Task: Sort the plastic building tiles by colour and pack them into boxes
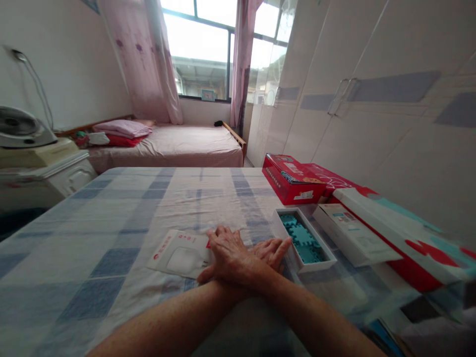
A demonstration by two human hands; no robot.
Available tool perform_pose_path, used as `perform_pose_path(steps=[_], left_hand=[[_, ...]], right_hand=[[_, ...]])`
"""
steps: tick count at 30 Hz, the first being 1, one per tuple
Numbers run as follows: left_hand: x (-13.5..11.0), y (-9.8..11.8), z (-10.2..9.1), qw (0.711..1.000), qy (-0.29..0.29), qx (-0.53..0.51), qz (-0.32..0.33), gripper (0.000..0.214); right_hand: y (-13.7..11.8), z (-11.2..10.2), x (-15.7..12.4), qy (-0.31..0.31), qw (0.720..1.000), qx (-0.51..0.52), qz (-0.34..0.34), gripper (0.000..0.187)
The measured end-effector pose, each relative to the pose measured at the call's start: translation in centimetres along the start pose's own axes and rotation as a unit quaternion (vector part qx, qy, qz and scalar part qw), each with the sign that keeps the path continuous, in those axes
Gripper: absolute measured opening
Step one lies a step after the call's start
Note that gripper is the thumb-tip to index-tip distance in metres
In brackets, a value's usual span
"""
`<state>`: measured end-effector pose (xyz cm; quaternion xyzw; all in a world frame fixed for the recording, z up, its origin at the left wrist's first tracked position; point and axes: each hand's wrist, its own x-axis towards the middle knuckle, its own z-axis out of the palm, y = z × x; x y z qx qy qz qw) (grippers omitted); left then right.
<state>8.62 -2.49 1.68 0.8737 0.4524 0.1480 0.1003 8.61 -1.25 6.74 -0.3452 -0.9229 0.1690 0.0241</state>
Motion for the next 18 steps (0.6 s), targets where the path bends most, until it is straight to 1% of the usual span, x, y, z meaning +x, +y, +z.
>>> perform_pose_path(steps=[5,8,10,14,16,18], left_hand=[[0.6,-0.4,0.9,1.000,0.013,-0.022,0.014,0.061],[0.7,-0.5,0.9,0.999,0.033,-0.036,0.025,0.061],[0.6,-0.3,0.5,0.998,0.041,-0.046,0.023,0.060],[0.3,0.4,-0.9,0.997,0.038,-0.064,0.011,0.058],[0.2,0.6,-1.3,0.997,0.032,-0.064,0.003,0.059],[0.2,0.6,-1.4,0.998,0.027,-0.058,-0.007,0.060]], right_hand=[[0.3,1.2,0.4,0.036,0.999,-0.019,-0.011,0.079],[0.2,1.2,0.6,0.045,0.999,-0.030,-0.004,0.079],[0.0,1.0,0.7,0.029,0.999,-0.032,0.004,0.079],[-0.2,0.7,0.9,0.006,1.000,-0.021,0.019,0.081],[-0.1,0.9,0.9,0.010,1.000,-0.014,0.017,0.083],[0.1,1.1,0.9,0.023,1.000,0.002,0.012,0.084]])
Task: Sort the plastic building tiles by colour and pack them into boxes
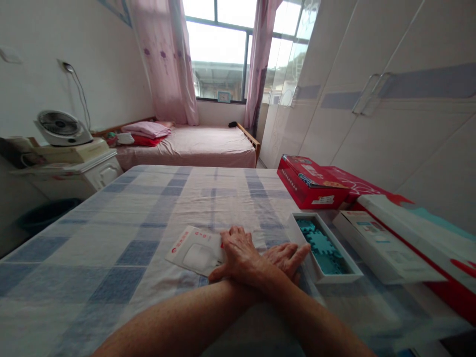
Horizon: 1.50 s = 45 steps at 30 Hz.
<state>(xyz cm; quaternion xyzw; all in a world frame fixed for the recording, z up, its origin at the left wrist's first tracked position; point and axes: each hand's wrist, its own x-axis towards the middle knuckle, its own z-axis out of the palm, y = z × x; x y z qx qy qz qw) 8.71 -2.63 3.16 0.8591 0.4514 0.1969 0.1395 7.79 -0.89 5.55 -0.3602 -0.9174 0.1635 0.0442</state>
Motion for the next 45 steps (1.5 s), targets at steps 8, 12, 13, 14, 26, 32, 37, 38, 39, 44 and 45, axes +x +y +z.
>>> perform_pose_path(steps=[8,12,13,14,26,32,37,38,39,44,45], left_hand=[[-0.1,-1.9,2.3,0.999,0.024,-0.010,0.022,0.066],[0.0,-1.7,2.0,0.999,0.022,-0.023,0.019,0.063],[0.0,-1.6,1.9,0.999,0.019,-0.022,0.019,0.063],[0.1,-1.4,1.7,1.000,0.019,-0.017,0.017,0.062],[0.2,-0.2,0.8,0.999,0.042,0.007,0.031,0.050],[0.3,-0.2,0.8,0.998,0.049,0.002,0.037,0.065],[0.3,-0.5,1.2,0.999,0.044,0.003,0.029,0.068],[0.2,-0.6,1.2,0.999,0.043,0.001,0.027,0.069],[0.2,-0.6,1.2,0.999,0.043,0.000,0.026,0.070],[0.3,-0.4,0.9,0.998,0.042,-0.011,0.035,0.073],[0.3,-0.3,0.8,0.998,0.041,-0.011,0.036,0.072]], right_hand=[[0.8,-0.2,-0.1,0.036,0.994,0.093,0.039,0.056],[1.0,-0.7,0.0,0.017,0.992,0.104,0.066,0.032],[1.0,-0.7,0.0,0.013,0.992,0.110,0.060,0.027],[0.9,-0.8,0.1,0.014,0.992,0.119,0.046,0.023],[8.7,-10.1,-9.2,0.405,0.882,0.170,0.172,0.047],[14.9,-8.5,-13.5,0.318,0.902,0.096,0.276,0.046],[17.0,-7.8,-13.2,0.283,0.912,0.033,0.294,0.047],[17.4,-7.7,-13.1,0.280,0.913,0.021,0.296,0.046],[17.7,-7.5,-13.0,0.276,0.913,0.009,0.300,0.046],[17.7,-6.6,-13.1,0.276,0.907,-0.019,0.318,0.044],[17.2,-6.5,-13.3,0.279,0.906,-0.012,0.317,0.044]])
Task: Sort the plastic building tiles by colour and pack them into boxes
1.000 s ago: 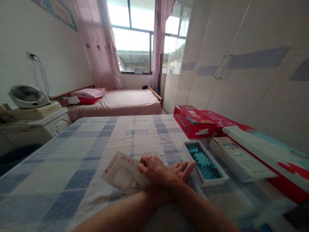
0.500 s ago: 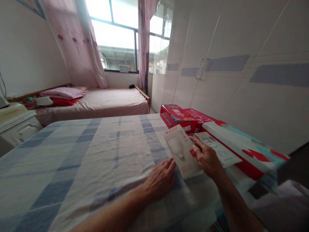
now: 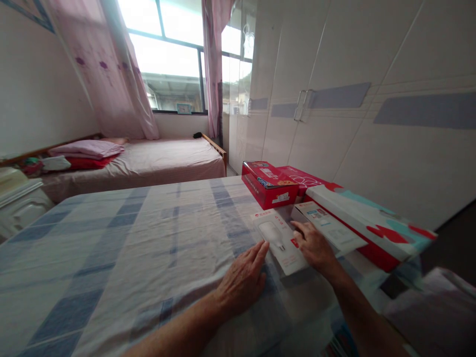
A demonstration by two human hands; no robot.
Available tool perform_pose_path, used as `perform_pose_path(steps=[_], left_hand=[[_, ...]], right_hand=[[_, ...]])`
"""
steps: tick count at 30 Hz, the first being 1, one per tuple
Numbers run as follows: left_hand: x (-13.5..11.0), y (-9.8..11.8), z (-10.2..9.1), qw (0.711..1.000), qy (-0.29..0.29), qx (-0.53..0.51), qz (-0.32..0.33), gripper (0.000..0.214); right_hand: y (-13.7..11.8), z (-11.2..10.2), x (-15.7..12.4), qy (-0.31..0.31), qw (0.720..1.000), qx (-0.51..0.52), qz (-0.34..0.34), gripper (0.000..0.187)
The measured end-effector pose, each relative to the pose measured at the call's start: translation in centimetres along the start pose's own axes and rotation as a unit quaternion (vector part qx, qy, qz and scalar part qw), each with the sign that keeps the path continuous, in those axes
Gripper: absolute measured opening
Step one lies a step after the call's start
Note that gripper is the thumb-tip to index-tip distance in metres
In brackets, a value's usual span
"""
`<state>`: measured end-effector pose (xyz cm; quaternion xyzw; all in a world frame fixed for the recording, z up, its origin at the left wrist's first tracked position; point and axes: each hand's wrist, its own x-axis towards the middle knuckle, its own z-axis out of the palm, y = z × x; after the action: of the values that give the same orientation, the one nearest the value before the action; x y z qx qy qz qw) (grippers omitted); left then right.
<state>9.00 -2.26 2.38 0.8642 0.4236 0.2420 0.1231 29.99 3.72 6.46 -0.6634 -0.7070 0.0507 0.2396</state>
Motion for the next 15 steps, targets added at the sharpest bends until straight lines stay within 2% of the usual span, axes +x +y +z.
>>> perform_pose_path(steps=[3,5,7,11,15], left_hand=[[0.0,0.0,0.0,1.000,0.000,0.001,0.005,0.072],[0.0,-0.1,0.2,1.000,0.009,-0.001,0.007,0.073],[0.0,-0.3,0.5,1.000,0.023,-0.004,0.000,0.071],[0.0,-0.6,0.7,0.999,0.048,-0.008,-0.016,0.068],[0.0,-0.4,0.3,0.999,0.025,-0.012,-0.019,0.069]], right_hand=[[-1.0,-0.5,-1.9,-0.006,1.000,0.021,-0.003,0.058],[-1.8,-0.6,-3.2,-0.022,0.999,0.011,-0.031,0.073],[-2.4,-0.2,-4.4,-0.035,0.997,-0.023,-0.064,0.080],[-3.2,0.8,-5.1,-0.027,0.993,-0.102,-0.056,0.073],[-2.6,0.6,-4.3,-0.025,0.990,-0.128,-0.048,0.065]])
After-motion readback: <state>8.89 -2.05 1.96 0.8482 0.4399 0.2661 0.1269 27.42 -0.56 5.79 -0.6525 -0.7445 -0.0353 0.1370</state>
